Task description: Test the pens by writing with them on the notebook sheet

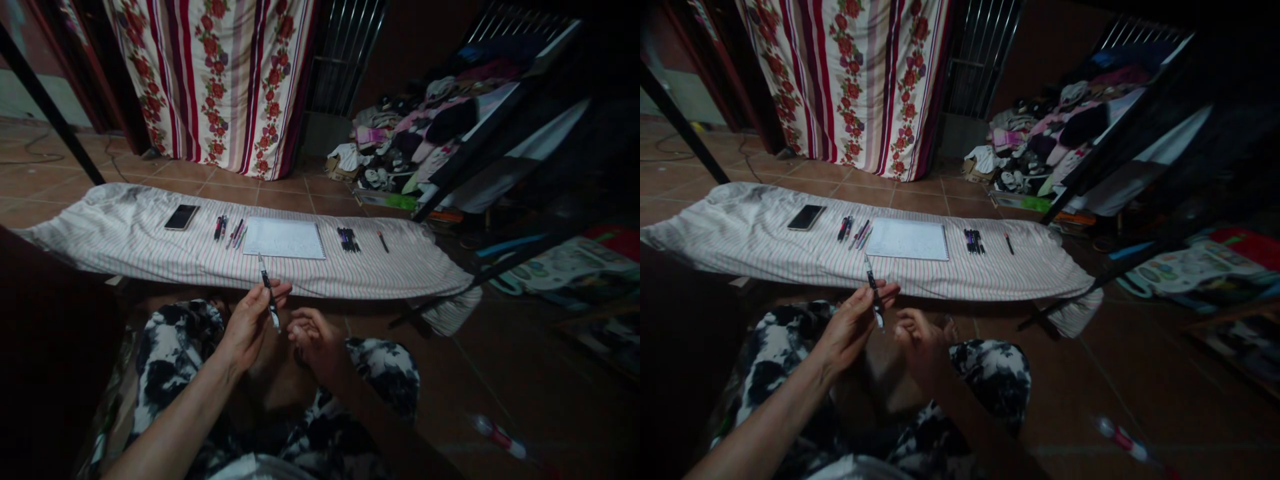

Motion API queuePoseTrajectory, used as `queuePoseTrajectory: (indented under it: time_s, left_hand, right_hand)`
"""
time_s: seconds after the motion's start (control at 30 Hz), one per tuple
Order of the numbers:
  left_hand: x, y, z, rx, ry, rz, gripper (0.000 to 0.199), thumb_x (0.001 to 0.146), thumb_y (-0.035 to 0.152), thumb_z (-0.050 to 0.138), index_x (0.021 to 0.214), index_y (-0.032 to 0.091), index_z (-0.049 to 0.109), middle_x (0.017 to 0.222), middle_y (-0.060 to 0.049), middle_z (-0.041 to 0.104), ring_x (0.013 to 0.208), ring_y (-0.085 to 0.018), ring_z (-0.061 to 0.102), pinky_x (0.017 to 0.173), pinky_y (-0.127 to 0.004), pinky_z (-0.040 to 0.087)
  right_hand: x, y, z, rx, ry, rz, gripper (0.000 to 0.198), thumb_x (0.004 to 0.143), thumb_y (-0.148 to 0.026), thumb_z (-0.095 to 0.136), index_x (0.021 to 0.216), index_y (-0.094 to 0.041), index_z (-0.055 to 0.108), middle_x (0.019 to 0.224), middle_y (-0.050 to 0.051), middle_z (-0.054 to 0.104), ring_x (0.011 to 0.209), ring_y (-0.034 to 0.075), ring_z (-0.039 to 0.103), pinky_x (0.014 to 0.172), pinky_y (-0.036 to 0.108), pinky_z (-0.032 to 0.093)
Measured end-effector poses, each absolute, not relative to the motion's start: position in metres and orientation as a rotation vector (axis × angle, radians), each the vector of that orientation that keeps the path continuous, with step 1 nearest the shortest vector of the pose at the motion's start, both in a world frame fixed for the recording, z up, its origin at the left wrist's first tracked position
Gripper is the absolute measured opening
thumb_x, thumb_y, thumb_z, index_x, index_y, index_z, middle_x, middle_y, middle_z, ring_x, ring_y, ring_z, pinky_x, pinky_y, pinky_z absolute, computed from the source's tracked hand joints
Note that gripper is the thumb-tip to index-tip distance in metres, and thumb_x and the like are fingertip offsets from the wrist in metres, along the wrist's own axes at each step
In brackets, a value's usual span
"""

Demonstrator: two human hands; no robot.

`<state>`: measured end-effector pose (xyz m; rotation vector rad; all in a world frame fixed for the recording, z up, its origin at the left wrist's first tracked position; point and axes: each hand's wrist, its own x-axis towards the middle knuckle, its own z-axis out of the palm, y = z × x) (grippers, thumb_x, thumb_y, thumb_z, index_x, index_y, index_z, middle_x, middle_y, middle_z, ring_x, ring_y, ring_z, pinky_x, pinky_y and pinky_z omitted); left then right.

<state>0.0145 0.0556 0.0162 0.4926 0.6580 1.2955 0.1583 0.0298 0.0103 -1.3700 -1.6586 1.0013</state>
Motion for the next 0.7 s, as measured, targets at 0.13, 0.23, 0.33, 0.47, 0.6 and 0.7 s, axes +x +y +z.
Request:
queuePoseTrajectory:
  time_s: [0.13, 0.23, 0.33, 0.47, 0.6, 0.7]
  left_hand:
    - [0.023, 0.058, 0.014, 0.466, 0.601, 1.282, 0.019, 0.079, 0.025, 0.059, 0.094, 0.014, 0.058, 0.102, -0.011, 0.067, 0.105, -0.019, 0.056, 0.1, -0.034, 0.032]
    - [0.03, 0.059, 0.013, 0.409, 0.602, 1.27, 0.017, 0.078, 0.023, 0.06, 0.092, 0.014, 0.057, 0.099, -0.01, 0.068, 0.102, -0.019, 0.058, 0.097, -0.033, 0.035]
    - [0.036, 0.062, 0.013, 0.342, 0.634, 1.24, 0.015, 0.076, 0.021, 0.061, 0.09, 0.015, 0.057, 0.095, -0.009, 0.068, 0.096, -0.018, 0.06, 0.094, -0.031, 0.038]
    - [0.043, 0.066, 0.012, 0.267, 0.621, 1.202, 0.012, 0.076, 0.018, 0.061, 0.087, 0.015, 0.056, 0.094, -0.009, 0.067, 0.097, -0.018, 0.06, 0.09, -0.03, 0.042]
    - [0.052, 0.072, 0.006, 0.215, 0.547, 1.167, 0.013, 0.078, 0.017, 0.059, 0.09, 0.014, 0.056, 0.092, -0.01, 0.066, 0.098, -0.02, 0.06, 0.087, -0.032, 0.044]
    - [0.059, 0.078, 0.002, 0.156, 0.531, 1.141, 0.012, 0.079, 0.017, 0.057, 0.09, 0.014, 0.055, 0.091, -0.01, 0.065, 0.095, -0.021, 0.061, 0.085, -0.034, 0.046]
  right_hand:
    - [0.155, 0.028, -0.003, -1.143, -1.416, 1.332, 0.033, 0.081, -0.037, 0.049, 0.108, -0.019, 0.043, 0.086, 0.006, 0.061, 0.072, 0.016, 0.063, 0.058, 0.027, 0.049]
    - [0.155, 0.03, -0.014, -1.112, -1.293, 1.355, 0.04, 0.075, -0.039, 0.057, 0.108, -0.02, 0.042, 0.078, 0.002, 0.06, 0.064, 0.014, 0.061, 0.055, 0.026, 0.047]
    - [0.157, 0.033, -0.022, -1.103, -1.231, 1.346, 0.044, 0.07, -0.039, 0.062, 0.106, -0.021, 0.044, 0.068, -0.001, 0.058, 0.056, 0.012, 0.057, 0.05, 0.023, 0.044]
    - [0.157, 0.032, -0.027, -1.065, -1.126, 1.3, 0.045, 0.07, -0.038, 0.064, 0.108, -0.022, 0.047, 0.069, -0.001, 0.058, 0.054, 0.011, 0.053, 0.048, 0.022, 0.041]
    - [0.154, 0.031, -0.023, -1.108, -1.049, 1.099, 0.04, 0.071, -0.038, 0.063, 0.106, -0.022, 0.051, 0.075, 0.001, 0.061, 0.055, 0.012, 0.054, 0.049, 0.023, 0.044]
    - [0.155, 0.035, -0.015, -1.173, -1.035, 0.976, 0.037, 0.072, -0.036, 0.062, 0.106, -0.022, 0.053, 0.09, 0.006, 0.065, 0.073, 0.017, 0.061, 0.059, 0.028, 0.05]
